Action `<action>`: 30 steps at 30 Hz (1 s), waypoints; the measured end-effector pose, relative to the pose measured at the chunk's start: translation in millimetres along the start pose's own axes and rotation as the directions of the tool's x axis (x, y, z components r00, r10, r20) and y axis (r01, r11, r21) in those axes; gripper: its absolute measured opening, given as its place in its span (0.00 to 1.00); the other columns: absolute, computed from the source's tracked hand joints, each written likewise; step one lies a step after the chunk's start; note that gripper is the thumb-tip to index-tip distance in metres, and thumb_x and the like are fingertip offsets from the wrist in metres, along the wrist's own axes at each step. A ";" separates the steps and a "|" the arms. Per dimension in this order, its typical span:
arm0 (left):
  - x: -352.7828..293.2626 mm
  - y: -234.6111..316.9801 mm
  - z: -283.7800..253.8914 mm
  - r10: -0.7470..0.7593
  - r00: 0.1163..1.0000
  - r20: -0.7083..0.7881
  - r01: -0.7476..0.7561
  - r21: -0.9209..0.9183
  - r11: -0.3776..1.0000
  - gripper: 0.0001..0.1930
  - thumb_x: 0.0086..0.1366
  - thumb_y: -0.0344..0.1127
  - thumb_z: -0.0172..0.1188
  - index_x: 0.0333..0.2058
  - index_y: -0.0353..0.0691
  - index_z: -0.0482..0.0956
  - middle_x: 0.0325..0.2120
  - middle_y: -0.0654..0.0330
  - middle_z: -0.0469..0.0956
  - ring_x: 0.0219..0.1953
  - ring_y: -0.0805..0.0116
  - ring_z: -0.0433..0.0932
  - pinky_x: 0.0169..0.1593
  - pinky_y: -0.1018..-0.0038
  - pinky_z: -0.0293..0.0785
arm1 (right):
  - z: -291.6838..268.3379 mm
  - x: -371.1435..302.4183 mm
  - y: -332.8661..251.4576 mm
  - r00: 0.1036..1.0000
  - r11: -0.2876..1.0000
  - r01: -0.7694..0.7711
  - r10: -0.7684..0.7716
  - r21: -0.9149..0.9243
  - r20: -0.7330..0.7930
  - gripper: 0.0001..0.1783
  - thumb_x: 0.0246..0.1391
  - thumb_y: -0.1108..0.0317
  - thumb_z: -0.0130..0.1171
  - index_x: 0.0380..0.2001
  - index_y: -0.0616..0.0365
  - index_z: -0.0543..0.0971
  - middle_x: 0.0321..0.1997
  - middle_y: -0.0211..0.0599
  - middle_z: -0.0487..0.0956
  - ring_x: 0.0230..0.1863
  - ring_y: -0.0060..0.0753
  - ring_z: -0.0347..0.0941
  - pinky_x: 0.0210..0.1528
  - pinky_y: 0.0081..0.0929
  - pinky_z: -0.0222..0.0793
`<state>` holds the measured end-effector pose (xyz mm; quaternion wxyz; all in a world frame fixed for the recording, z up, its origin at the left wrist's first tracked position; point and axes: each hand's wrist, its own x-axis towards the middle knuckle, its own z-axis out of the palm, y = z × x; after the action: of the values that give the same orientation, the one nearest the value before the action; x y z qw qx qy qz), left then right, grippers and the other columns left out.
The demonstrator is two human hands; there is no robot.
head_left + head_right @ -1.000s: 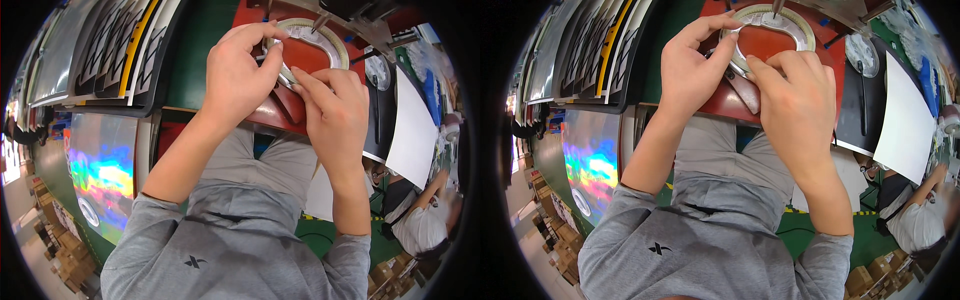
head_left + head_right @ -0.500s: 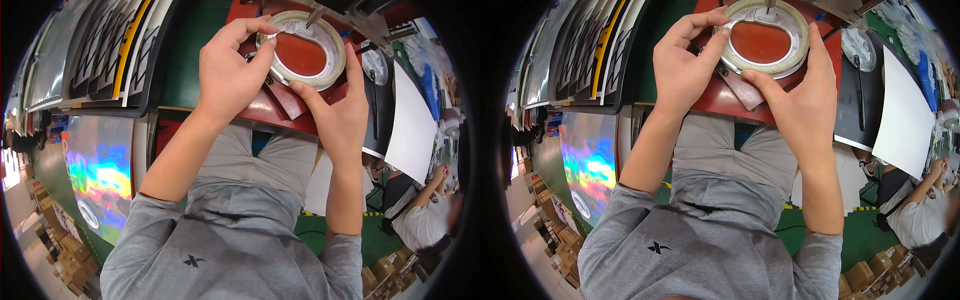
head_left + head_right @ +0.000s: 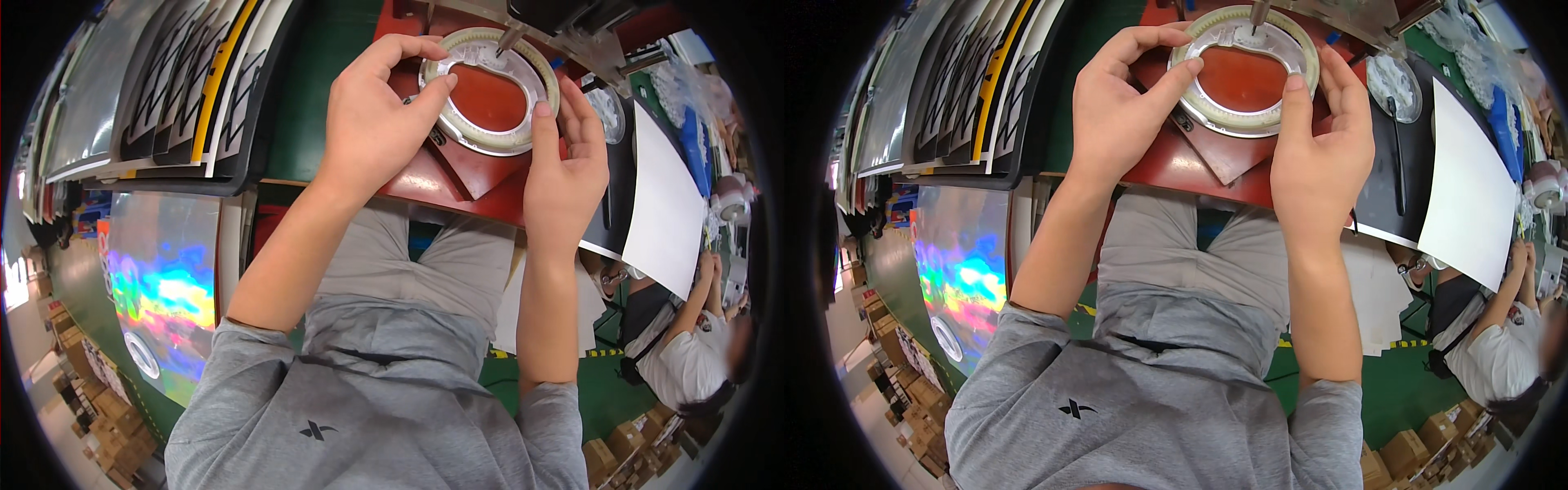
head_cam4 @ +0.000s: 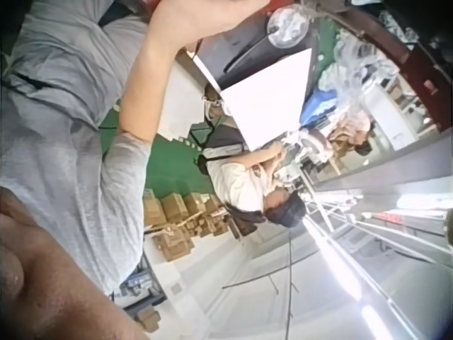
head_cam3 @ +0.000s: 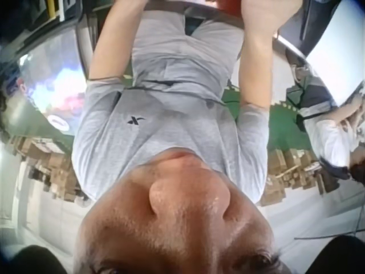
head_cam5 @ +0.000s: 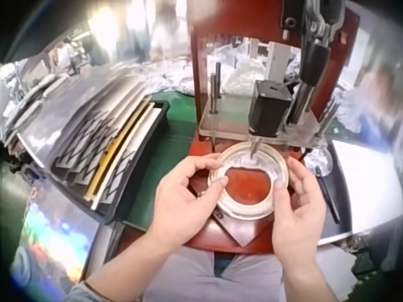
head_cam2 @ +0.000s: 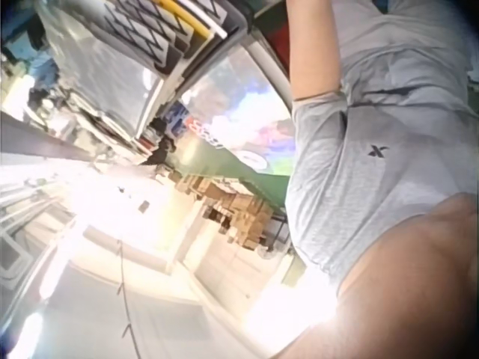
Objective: The recorder is assembling circular electronic components, applying adhesive and using a press machine.
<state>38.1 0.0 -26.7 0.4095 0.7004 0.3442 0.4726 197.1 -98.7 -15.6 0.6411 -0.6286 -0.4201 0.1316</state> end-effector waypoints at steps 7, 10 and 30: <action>2.1 7.6 -3.9 0.003 0.999 0.038 -0.010 0.200 0.980 0.18 0.66 0.33 0.71 0.53 0.38 0.86 0.51 0.56 0.88 0.51 0.68 0.85 0.57 0.74 0.78 | 1.9 2.9 5.9 0.996 0.993 0.078 -0.082 -0.085 -0.039 0.21 0.68 0.75 0.61 0.62 0.71 0.76 0.60 0.50 0.84 0.60 0.36 0.82 0.62 0.28 0.76; 3.2 4.6 -3.4 0.038 0.997 0.060 -0.048 0.190 0.981 0.18 0.66 0.33 0.70 0.54 0.38 0.86 0.50 0.57 0.88 0.52 0.67 0.86 0.57 0.73 0.78 | 1.1 4.9 6.2 0.997 0.997 0.071 -0.071 -0.018 -0.021 0.23 0.68 0.76 0.62 0.64 0.72 0.75 0.62 0.50 0.83 0.64 0.36 0.80 0.66 0.29 0.73; 23.2 13.2 2.8 0.025 0.995 0.096 -0.050 0.280 0.959 0.11 0.63 0.27 0.61 0.43 0.38 0.88 0.32 0.50 0.87 0.30 0.52 0.86 0.39 0.63 0.81 | -6.1 34.5 3.8 0.888 0.598 0.460 -0.293 -0.656 0.355 0.21 0.67 0.77 0.53 0.59 0.55 0.84 0.61 0.42 0.84 0.58 0.52 0.82 0.61 0.40 0.76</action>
<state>49.3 13.8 -6.6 0.3118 0.7788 0.3756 0.3940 223.9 -78.3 -5.3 0.3045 -0.7081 -0.6260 -0.1185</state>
